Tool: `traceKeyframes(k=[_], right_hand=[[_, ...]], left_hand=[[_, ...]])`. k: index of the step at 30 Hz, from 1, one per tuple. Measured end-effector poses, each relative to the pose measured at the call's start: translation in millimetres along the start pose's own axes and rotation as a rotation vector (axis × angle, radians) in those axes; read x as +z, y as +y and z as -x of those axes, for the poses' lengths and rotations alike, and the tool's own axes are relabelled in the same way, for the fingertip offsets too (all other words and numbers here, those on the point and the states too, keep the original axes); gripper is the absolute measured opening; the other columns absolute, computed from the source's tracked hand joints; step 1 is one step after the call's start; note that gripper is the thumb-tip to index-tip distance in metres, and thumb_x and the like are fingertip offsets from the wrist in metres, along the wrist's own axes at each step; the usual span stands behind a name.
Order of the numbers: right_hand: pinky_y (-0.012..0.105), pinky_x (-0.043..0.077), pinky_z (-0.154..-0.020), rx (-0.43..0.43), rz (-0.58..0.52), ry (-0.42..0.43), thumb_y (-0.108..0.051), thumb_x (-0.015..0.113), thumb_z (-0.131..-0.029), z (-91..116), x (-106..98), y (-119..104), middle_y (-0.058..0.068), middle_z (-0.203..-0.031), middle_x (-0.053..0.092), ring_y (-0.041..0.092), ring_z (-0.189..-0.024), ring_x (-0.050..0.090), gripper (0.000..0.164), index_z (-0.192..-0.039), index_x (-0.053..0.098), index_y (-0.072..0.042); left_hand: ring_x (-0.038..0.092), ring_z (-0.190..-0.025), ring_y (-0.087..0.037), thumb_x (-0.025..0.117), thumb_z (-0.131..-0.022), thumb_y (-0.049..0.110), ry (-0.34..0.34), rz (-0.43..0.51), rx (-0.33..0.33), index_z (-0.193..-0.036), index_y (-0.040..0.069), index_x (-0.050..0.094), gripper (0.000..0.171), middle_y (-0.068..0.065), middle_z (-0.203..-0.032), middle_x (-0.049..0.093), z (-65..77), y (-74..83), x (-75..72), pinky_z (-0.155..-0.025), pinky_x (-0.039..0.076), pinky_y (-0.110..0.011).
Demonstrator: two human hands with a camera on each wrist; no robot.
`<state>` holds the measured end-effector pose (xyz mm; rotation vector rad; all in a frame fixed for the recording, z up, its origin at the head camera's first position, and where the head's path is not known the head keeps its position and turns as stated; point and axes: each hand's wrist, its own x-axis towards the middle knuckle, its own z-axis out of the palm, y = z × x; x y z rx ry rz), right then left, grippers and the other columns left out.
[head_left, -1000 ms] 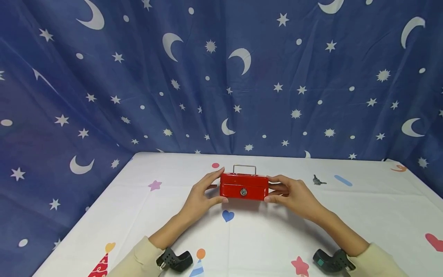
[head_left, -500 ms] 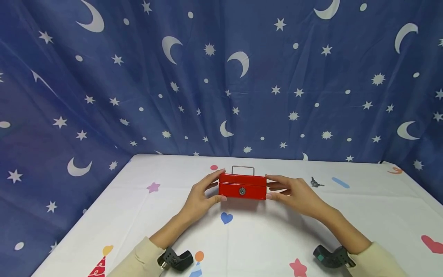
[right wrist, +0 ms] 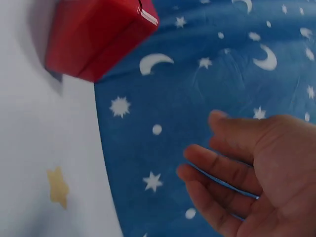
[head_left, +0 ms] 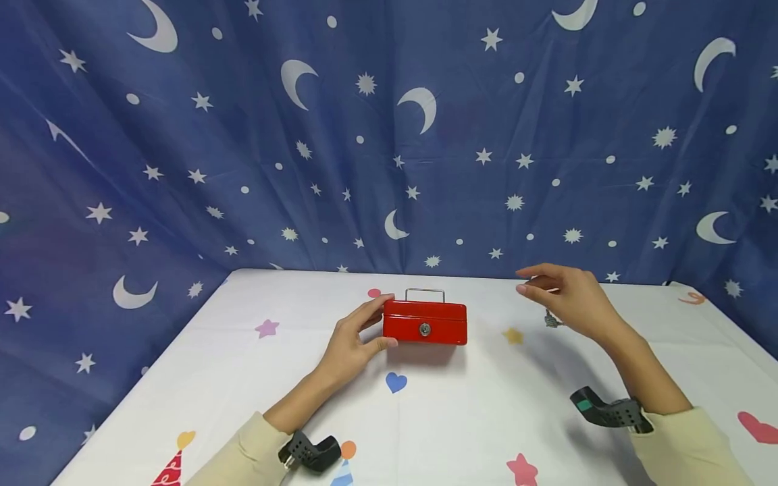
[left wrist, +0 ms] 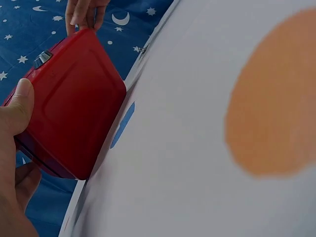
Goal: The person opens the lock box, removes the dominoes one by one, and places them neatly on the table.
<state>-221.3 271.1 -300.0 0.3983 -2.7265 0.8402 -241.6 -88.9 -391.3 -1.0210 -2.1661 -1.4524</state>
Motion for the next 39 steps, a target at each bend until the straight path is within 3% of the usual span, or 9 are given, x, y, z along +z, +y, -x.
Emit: traceKeyframes(k=[5, 13, 19, 25, 29, 39], right_hand=[[0.046, 0.051, -0.074, 0.072, 0.006, 0.021, -0.035, 0.067, -0.09, -2.4, 3.1, 20.9, 0.011, -0.099, 0.071, 0.034, -0.097, 0.064, 0.039, -0.117, 0.066, -0.006], [0.043, 0.048, -0.069, 0.182, 0.069, 0.056, -0.028, 0.071, -0.086, 4.0, 17.9, 59.6, 0.014, -0.088, 0.069, 0.034, -0.084, 0.063, 0.038, -0.107, 0.067, 0.004], [0.034, 0.045, -0.057, 0.304, 0.112, 0.026, -0.033, 0.071, -0.085, 9.2, 33.1, 79.7, 0.018, -0.084, 0.066, 0.029, -0.073, 0.059, 0.046, -0.1, 0.065, 0.011], [0.033, 0.043, -0.051, 0.332, 0.142, 0.092, -0.028, 0.071, -0.085, 10.8, 41.2, 78.5, 0.015, -0.072, 0.064, 0.028, -0.064, 0.058, 0.041, -0.092, 0.066, 0.012], [0.032, 0.044, -0.052, 0.341, 0.116, 0.088, -0.024, 0.073, -0.083, 10.8, 41.6, 76.7, 0.015, -0.074, 0.065, 0.028, -0.066, 0.059, 0.038, -0.093, 0.067, 0.012], [0.031, 0.043, -0.062, 0.363, 0.02, -0.031, -0.018, 0.073, -0.081, 9.8, 37.3, 85.0, 0.009, -0.082, 0.066, 0.023, -0.075, 0.058, 0.038, -0.106, 0.066, 0.01]], left_hand=[[0.056, -0.117, -0.032, 0.08, -0.073, 0.003, 0.007, -0.018, -0.016, -0.137, 0.0, 0.05, 0.071, -0.016, -0.134, 0.054, -0.6, 8.0, -1.2, -0.095, 0.046, -0.045], [0.054, -0.119, -0.034, 0.078, -0.074, 0.001, -0.011, -0.066, -0.065, -0.135, -0.007, 0.049, 0.068, -0.021, -0.133, 0.054, -0.6, 43.4, -7.0, -0.1, 0.041, -0.045], [0.053, -0.12, -0.033, 0.078, -0.075, 0.003, -0.022, -0.067, -0.071, -0.136, -0.005, 0.048, 0.069, -0.019, -0.134, 0.053, -0.4, 44.9, -7.0, -0.1, 0.041, -0.044], [0.052, -0.122, -0.033, 0.078, -0.075, 0.002, -0.024, -0.065, -0.066, -0.137, -0.005, 0.047, 0.07, -0.019, -0.136, 0.052, -1.2, 44.9, -7.6, -0.1, 0.041, -0.044], [0.052, -0.122, -0.032, 0.077, -0.075, 0.003, -0.025, -0.068, -0.066, -0.137, -0.005, 0.047, 0.07, -0.019, -0.136, 0.052, -1.3, 46.1, -8.6, -0.1, 0.041, -0.043], [0.051, -0.123, -0.032, 0.077, -0.076, 0.001, -0.017, -0.007, -0.107, -0.138, -0.004, 0.047, 0.069, -0.018, -0.136, 0.051, -0.7, 46.1, -7.5, -0.101, 0.04, -0.041]])
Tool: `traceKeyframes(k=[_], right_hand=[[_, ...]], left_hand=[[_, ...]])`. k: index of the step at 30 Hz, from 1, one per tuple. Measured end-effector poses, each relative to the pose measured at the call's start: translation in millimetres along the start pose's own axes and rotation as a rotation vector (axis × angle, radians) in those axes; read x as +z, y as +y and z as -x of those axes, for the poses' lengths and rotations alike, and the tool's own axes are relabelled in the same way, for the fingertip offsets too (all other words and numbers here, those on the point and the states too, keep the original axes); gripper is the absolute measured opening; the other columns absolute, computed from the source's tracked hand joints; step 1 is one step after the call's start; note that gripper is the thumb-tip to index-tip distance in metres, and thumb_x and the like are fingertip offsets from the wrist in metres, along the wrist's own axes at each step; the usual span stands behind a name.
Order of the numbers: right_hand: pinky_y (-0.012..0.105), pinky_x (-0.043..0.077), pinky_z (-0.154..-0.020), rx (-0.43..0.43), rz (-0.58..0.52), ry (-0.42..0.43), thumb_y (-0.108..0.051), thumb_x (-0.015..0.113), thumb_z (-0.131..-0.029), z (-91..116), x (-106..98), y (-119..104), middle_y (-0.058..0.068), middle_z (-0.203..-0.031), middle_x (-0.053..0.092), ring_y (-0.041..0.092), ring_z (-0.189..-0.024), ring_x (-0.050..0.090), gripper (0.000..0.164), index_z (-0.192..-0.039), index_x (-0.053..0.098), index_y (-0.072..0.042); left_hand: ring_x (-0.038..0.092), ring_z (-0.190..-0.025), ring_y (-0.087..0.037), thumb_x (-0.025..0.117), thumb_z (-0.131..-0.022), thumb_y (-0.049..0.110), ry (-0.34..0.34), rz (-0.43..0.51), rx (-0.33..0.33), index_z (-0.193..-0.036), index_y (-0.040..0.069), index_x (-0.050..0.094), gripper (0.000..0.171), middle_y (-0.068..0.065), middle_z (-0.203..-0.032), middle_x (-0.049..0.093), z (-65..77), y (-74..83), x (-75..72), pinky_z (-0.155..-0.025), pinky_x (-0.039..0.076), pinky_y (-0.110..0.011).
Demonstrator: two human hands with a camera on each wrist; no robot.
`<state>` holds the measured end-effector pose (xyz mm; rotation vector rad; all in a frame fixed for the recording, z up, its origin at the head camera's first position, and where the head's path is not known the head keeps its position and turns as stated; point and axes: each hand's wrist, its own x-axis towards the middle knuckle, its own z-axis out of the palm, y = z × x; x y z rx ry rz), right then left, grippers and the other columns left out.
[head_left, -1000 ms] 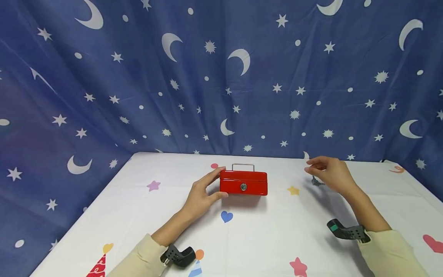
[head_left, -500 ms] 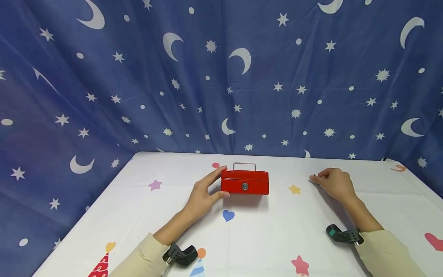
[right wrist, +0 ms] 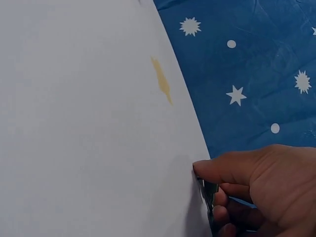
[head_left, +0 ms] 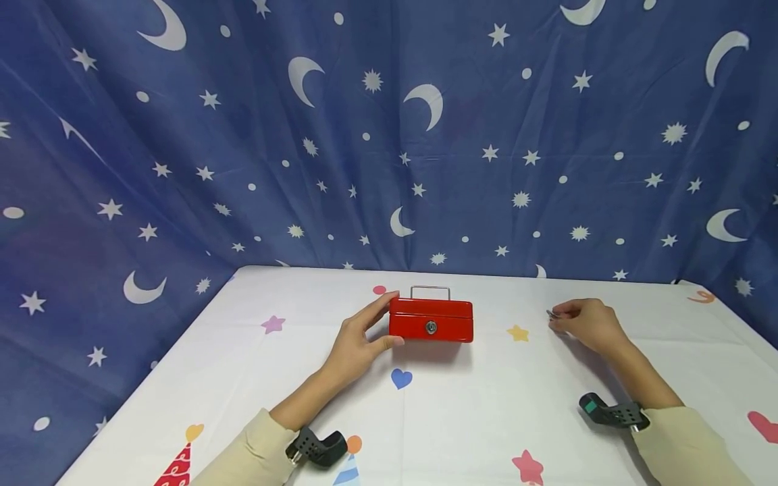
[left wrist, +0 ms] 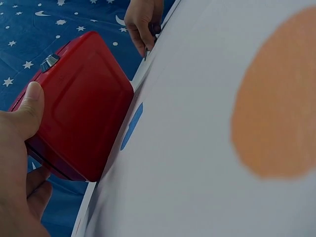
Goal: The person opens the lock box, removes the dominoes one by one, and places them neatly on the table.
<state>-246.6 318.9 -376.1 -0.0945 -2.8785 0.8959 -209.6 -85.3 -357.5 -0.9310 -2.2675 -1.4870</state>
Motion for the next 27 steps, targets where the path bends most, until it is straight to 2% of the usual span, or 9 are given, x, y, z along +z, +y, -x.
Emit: traceKeyframes(k=[6, 12, 20, 27], right_hand=[[0.031, 0.043, -0.063, -0.023, -0.018, -0.031, -0.017, 0.073, -0.081, -0.8, -1.4, 1.0, 0.007, -0.084, 0.066, 0.021, -0.076, 0.057, 0.038, -0.108, 0.066, 0.008], [0.03, 0.044, -0.063, -0.055, -0.009, -0.023, -0.015, 0.072, -0.082, -1.2, 1.1, 2.1, 0.006, -0.084, 0.068, 0.019, -0.075, 0.059, 0.032, -0.106, 0.068, 0.006], [0.031, 0.043, -0.06, -0.097, 0.03, 0.079, -0.009, 0.067, -0.083, -0.2, 2.5, 0.1, 0.018, -0.09, 0.069, 0.028, -0.078, 0.061, 0.02, -0.098, 0.073, 0.003], [0.032, 0.043, -0.061, -0.143, 0.022, 0.152, -0.013, 0.07, -0.084, 0.9, 0.2, -4.5, 0.014, -0.086, 0.071, 0.029, -0.077, 0.063, 0.016, -0.094, 0.075, -0.001]], left_hand=[[0.051, -0.123, -0.032, 0.077, -0.076, 0.002, 0.006, 0.013, -0.001, -0.138, -0.004, 0.047, 0.069, -0.018, -0.136, 0.052, -0.6, -0.4, -0.2, -0.1, 0.041, -0.041], [0.051, -0.122, -0.034, 0.076, -0.076, 0.0, -0.001, 0.047, -0.004, -0.138, -0.005, 0.046, 0.069, -0.02, -0.136, 0.051, -0.4, -2.1, -0.3, -0.098, 0.042, -0.046], [0.052, -0.121, -0.037, 0.076, -0.076, -0.001, -0.012, 0.089, 0.001, -0.137, -0.007, 0.046, 0.069, -0.023, -0.134, 0.051, -1.1, -3.3, -0.2, -0.096, 0.043, -0.05], [0.053, -0.119, -0.039, 0.076, -0.076, -0.002, -0.012, 0.103, -0.001, -0.137, -0.007, 0.046, 0.068, -0.023, -0.133, 0.052, -0.6, -4.8, -0.2, -0.095, 0.043, -0.05]])
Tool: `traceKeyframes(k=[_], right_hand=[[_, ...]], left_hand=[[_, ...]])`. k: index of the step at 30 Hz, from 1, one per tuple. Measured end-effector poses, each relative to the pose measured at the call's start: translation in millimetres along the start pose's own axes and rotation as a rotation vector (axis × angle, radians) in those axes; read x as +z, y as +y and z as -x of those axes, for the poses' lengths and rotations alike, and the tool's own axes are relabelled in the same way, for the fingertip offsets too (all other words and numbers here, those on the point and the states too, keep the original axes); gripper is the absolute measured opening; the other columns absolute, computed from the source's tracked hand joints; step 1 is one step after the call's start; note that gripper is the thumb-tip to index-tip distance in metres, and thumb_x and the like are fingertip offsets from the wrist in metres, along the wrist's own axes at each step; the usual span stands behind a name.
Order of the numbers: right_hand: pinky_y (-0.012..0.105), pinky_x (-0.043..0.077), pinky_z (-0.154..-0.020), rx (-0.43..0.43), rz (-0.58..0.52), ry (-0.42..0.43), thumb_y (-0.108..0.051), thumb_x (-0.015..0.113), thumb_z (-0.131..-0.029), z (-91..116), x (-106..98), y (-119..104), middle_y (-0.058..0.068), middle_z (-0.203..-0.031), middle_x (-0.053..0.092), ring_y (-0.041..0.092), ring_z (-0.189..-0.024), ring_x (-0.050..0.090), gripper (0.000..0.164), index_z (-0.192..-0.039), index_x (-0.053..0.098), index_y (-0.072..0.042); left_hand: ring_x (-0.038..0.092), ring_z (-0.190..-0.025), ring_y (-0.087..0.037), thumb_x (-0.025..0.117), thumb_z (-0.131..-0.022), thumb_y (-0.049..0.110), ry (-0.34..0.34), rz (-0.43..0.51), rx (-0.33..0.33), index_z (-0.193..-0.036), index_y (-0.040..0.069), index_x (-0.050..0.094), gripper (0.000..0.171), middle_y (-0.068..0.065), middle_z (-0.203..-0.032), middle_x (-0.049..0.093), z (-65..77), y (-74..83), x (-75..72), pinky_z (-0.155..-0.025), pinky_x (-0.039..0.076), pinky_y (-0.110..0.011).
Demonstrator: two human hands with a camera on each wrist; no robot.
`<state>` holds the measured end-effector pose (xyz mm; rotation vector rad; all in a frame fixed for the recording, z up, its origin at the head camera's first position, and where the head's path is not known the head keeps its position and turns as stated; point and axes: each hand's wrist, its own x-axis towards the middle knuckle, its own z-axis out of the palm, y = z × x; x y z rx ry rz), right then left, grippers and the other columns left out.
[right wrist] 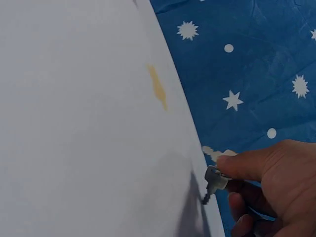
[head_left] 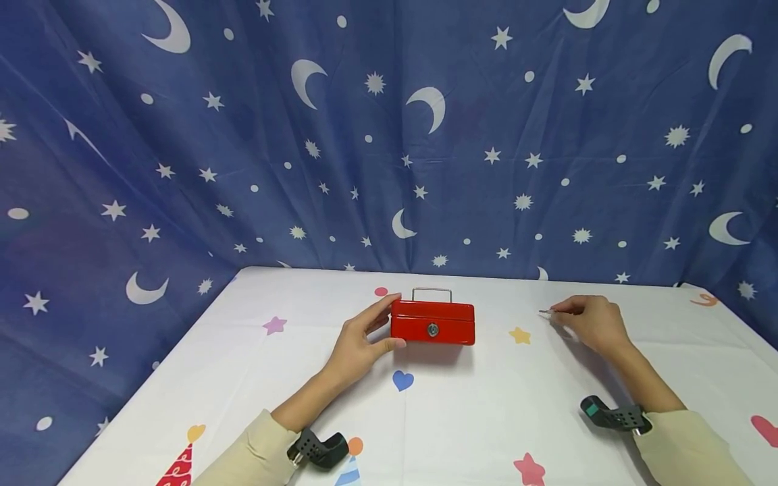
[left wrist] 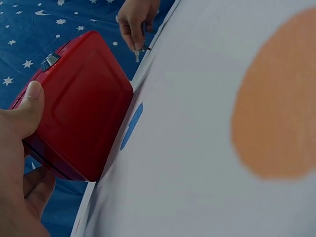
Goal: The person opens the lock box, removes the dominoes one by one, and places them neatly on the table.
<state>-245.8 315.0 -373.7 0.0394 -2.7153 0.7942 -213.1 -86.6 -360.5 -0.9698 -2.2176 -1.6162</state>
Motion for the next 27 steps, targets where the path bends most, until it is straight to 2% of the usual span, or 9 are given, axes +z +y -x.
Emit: traceKeyframes(k=[6, 11, 15, 19, 27], right_hand=[[0.035, 0.041, -0.06, 0.061, -0.075, 0.077, -0.019, 0.07, -0.086, -0.7, -5.2, -8.9, 0.009, -0.082, 0.071, 0.027, -0.078, 0.062, 0.017, -0.093, 0.075, -0.004], [0.037, 0.042, -0.064, 0.083, -0.108, 0.128, -0.031, 0.069, -0.087, -2.3, -11.0, -18.4, 0.015, -0.091, 0.071, 0.034, -0.088, 0.062, 0.03, -0.097, 0.074, -0.004], [0.037, 0.042, -0.068, 0.079, -0.126, 0.105, -0.041, 0.066, -0.089, -1.2, -17.4, -29.7, 0.02, -0.101, 0.069, 0.038, -0.097, 0.06, 0.04, -0.101, 0.073, -0.003], [0.037, 0.042, -0.068, 0.078, -0.159, 0.062, -0.045, 0.065, -0.089, 0.9, -21.6, -43.8, 0.02, -0.106, 0.068, 0.037, -0.102, 0.057, 0.043, -0.102, 0.073, -0.005], [0.034, 0.042, -0.064, 0.0, -0.195, 0.042, -0.041, 0.067, -0.088, 7.4, -26.0, -68.4, 0.012, -0.099, 0.07, 0.029, -0.099, 0.056, 0.034, -0.094, 0.075, -0.009]], left_hand=[[0.053, -0.119, -0.038, 0.076, -0.076, -0.004, 0.001, 0.0, -0.001, -0.137, -0.006, 0.046, 0.068, -0.023, -0.133, 0.052, 0.8, -0.6, 0.3, -0.096, 0.043, -0.049], [0.052, -0.12, -0.038, 0.076, -0.076, -0.003, -0.001, 0.002, -0.01, -0.138, -0.006, 0.046, 0.068, -0.023, -0.134, 0.051, 1.2, -0.3, 0.1, -0.096, 0.043, -0.049], [0.052, -0.12, -0.038, 0.076, -0.077, -0.002, -0.002, 0.0, -0.008, -0.138, -0.006, 0.046, 0.068, -0.022, -0.135, 0.051, 0.8, -0.3, -0.1, -0.096, 0.043, -0.048], [0.052, -0.12, -0.038, 0.076, -0.077, -0.001, -0.004, -0.004, -0.004, -0.138, -0.006, 0.045, 0.068, -0.022, -0.135, 0.051, 0.2, -0.4, -0.1, -0.096, 0.043, -0.048], [0.053, -0.119, -0.038, 0.075, -0.077, -0.002, -0.003, -0.009, 0.003, -0.138, -0.005, 0.045, 0.068, -0.022, -0.134, 0.052, 0.3, -0.9, 0.5, -0.096, 0.043, -0.049]])
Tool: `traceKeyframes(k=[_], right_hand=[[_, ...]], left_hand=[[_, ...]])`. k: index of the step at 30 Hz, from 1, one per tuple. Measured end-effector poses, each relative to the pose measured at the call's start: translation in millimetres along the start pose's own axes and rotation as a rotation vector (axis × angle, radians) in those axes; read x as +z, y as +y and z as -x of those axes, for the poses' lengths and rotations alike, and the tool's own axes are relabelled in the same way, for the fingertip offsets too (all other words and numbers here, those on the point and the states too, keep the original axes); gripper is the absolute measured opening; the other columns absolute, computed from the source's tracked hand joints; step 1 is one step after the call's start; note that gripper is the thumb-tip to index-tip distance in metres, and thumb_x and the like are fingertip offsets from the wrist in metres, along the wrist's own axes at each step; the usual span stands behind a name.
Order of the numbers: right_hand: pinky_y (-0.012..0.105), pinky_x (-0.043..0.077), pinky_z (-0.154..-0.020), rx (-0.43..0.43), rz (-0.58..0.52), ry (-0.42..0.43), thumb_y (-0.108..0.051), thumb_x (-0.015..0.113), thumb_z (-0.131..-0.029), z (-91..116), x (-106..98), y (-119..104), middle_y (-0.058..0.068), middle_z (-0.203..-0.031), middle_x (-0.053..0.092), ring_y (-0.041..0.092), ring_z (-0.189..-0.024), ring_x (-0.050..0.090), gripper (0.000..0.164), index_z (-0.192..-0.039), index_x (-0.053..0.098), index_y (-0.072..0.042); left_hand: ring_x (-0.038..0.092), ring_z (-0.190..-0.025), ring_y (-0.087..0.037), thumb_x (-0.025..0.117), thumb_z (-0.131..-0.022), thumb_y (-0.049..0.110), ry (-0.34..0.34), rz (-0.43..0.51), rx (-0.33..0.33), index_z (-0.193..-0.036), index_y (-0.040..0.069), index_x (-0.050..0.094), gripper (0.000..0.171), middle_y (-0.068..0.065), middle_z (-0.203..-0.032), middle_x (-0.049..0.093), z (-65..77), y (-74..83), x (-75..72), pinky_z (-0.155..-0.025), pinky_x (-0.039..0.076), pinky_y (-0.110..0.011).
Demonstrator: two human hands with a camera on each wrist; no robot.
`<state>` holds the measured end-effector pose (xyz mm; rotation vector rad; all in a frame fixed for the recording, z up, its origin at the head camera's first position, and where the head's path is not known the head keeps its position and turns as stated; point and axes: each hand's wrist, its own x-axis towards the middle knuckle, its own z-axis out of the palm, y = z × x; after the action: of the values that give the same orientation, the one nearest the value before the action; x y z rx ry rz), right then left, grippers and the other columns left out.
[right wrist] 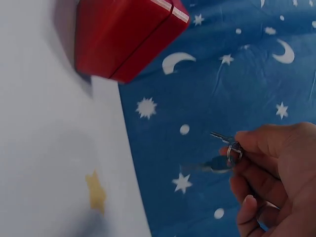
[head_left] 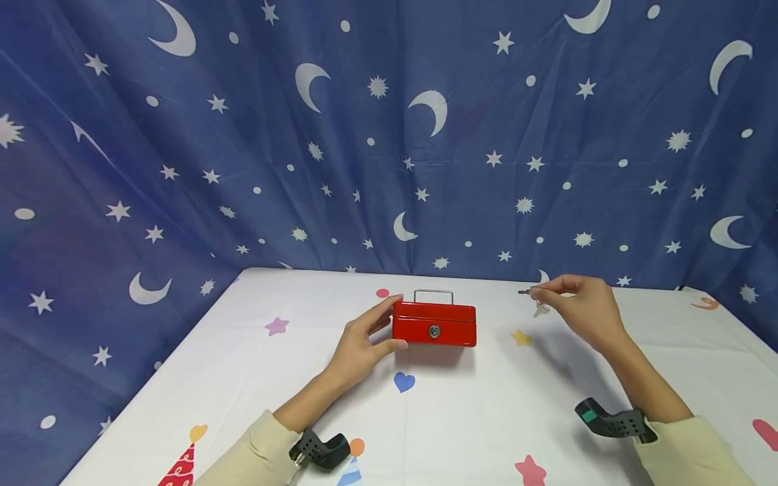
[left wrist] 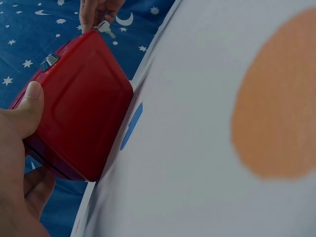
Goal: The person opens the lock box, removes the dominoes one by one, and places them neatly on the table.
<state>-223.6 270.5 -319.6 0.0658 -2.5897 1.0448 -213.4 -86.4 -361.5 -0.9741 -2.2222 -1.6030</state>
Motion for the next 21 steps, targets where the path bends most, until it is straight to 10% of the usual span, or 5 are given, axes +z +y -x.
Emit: traceKeyframes(k=[21], right_hand=[[0.024, 0.043, -0.055, -0.151, -0.213, -0.007, -0.028, 0.071, -0.087, 15.7, 10.6, -43.9, 0.005, -0.079, 0.069, 0.018, -0.068, 0.063, 0.02, -0.091, 0.072, -0.008]], left_hand=[[0.053, -0.118, -0.039, 0.075, -0.077, -0.001, 0.003, -0.022, 0.017, -0.138, -0.006, 0.045, 0.067, -0.023, -0.134, 0.052, -0.2, 1.5, -0.1, -0.095, 0.044, -0.05]])
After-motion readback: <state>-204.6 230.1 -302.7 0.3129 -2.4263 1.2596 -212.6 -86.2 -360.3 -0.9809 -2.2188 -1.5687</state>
